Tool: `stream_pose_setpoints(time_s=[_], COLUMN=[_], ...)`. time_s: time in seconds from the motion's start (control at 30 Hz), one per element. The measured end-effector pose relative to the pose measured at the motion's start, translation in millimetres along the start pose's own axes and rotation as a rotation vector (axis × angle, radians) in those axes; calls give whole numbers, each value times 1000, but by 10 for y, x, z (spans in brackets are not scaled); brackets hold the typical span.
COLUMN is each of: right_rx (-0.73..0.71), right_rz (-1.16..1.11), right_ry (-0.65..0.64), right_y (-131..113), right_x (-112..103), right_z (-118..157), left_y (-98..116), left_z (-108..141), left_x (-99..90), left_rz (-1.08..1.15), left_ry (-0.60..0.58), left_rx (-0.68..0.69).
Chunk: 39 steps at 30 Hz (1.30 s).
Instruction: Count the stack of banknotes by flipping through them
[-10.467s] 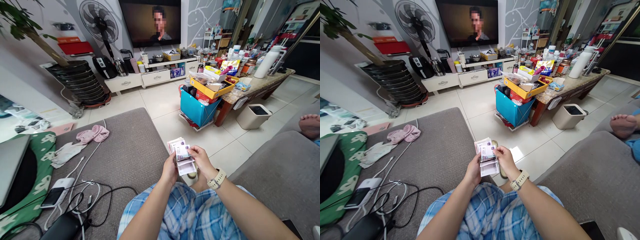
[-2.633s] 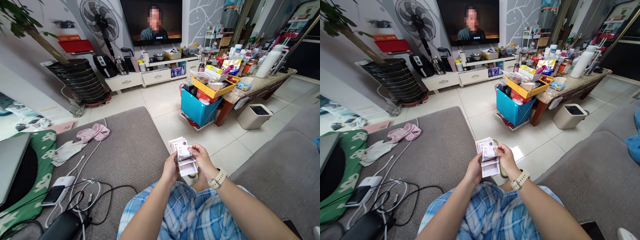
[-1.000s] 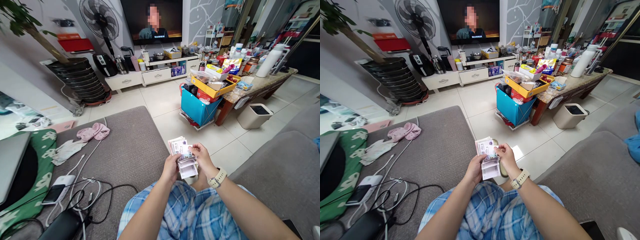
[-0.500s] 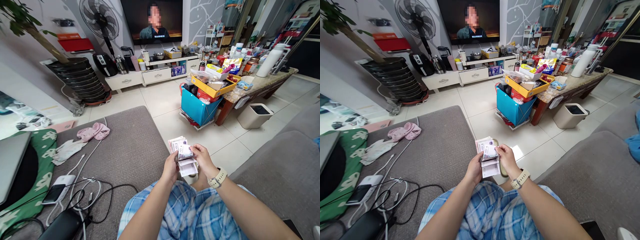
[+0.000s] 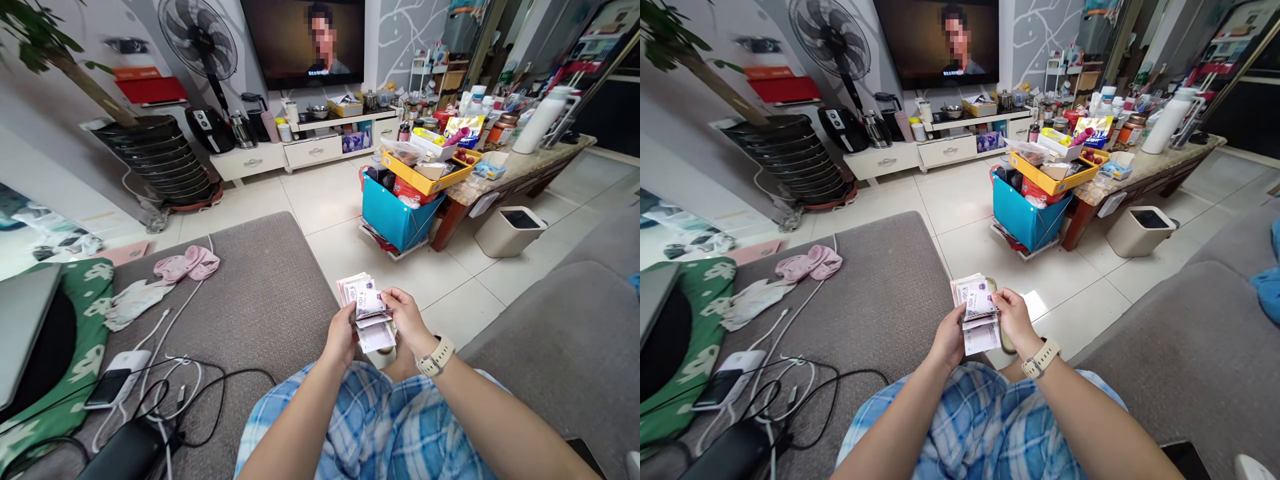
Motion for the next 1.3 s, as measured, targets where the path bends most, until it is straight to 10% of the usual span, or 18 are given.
stream_pose_setpoints(time_s=[1.3], right_rx=[44], right_rz=[-59], right_ry=[-96], right_y=[-53], right_x=[24], right_z=[31], left_y=[32], left_z=[26], left_x=[16], left_rz=[37], left_ry=[-17], left_rx=[13])
Point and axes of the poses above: each hand's wrist, its own z-axis away from the middle knuckle, its own x-axis out of the palm, y = z × x, the point moved 2 cm from there along -z, towards the middle knuckle, and after that the axes turned 5 degrees about -x, right-handed, at the moved point
